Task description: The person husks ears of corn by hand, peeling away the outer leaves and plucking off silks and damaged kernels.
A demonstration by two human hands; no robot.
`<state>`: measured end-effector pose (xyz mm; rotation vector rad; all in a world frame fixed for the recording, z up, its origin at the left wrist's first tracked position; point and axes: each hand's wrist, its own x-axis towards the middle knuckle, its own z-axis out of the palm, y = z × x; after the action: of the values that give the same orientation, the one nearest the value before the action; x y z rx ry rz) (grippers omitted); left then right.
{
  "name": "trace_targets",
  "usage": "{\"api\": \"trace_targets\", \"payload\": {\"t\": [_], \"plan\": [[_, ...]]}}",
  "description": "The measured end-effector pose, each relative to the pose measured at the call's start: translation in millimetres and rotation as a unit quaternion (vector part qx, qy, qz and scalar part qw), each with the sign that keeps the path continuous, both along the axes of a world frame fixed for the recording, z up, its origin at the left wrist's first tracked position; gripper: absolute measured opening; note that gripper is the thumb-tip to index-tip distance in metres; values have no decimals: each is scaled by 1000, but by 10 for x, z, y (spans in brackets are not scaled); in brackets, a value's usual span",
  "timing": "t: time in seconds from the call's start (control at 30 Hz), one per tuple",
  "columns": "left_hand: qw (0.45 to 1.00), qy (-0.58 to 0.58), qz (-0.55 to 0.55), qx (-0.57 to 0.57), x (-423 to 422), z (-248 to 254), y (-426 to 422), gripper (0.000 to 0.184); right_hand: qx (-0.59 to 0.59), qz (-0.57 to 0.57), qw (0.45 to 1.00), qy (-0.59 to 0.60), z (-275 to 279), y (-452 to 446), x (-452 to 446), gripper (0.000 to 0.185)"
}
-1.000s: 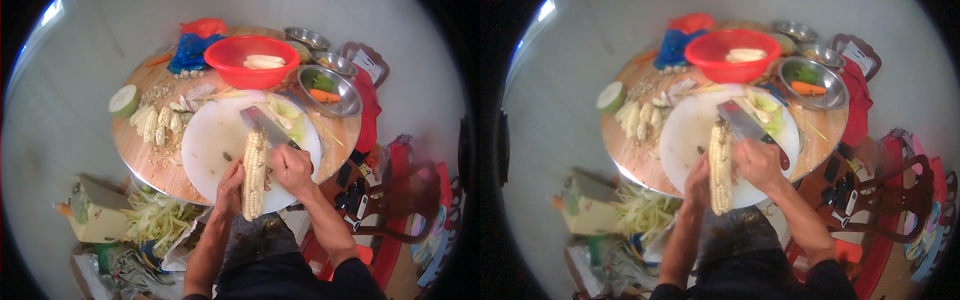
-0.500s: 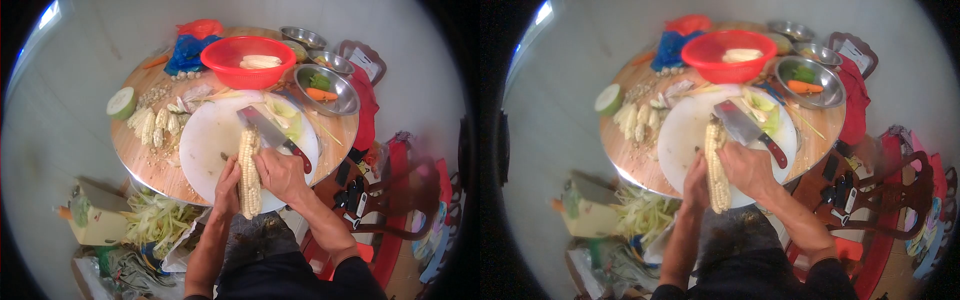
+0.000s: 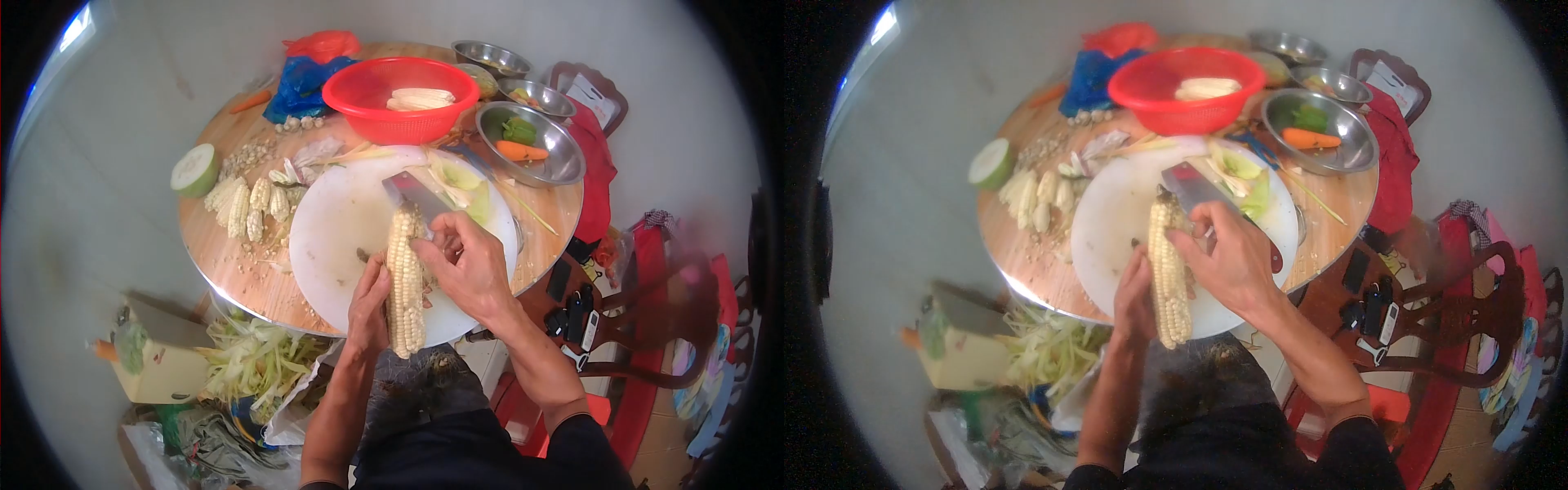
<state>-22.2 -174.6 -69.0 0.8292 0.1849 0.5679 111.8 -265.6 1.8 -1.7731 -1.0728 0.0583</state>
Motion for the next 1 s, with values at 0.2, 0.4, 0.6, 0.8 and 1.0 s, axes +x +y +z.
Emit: {"api": "trace_targets", "payload": {"t": [0.2, 0.4, 0.6, 0.8, 1.0], "plan": [[998, 22, 30, 50, 26, 0, -31, 55, -22, 75, 982, 171, -12, 31, 172, 24], [993, 28, 51, 99, 44, 17, -75, 56, -129, 130, 951, 247, 153, -18, 454, 21], [997, 55, 23, 47, 15, 81, -46, 53, -34, 104, 970, 219, 129, -108, 318, 15], [999, 46, 11, 7, -9, 108, -49, 51, 73, 88, 967, -228, 160, -102, 308, 14], [999, 13, -23, 19, -2, 44, -32, 51, 21, 85, 941, -326, 282, -138, 290, 13]]}}
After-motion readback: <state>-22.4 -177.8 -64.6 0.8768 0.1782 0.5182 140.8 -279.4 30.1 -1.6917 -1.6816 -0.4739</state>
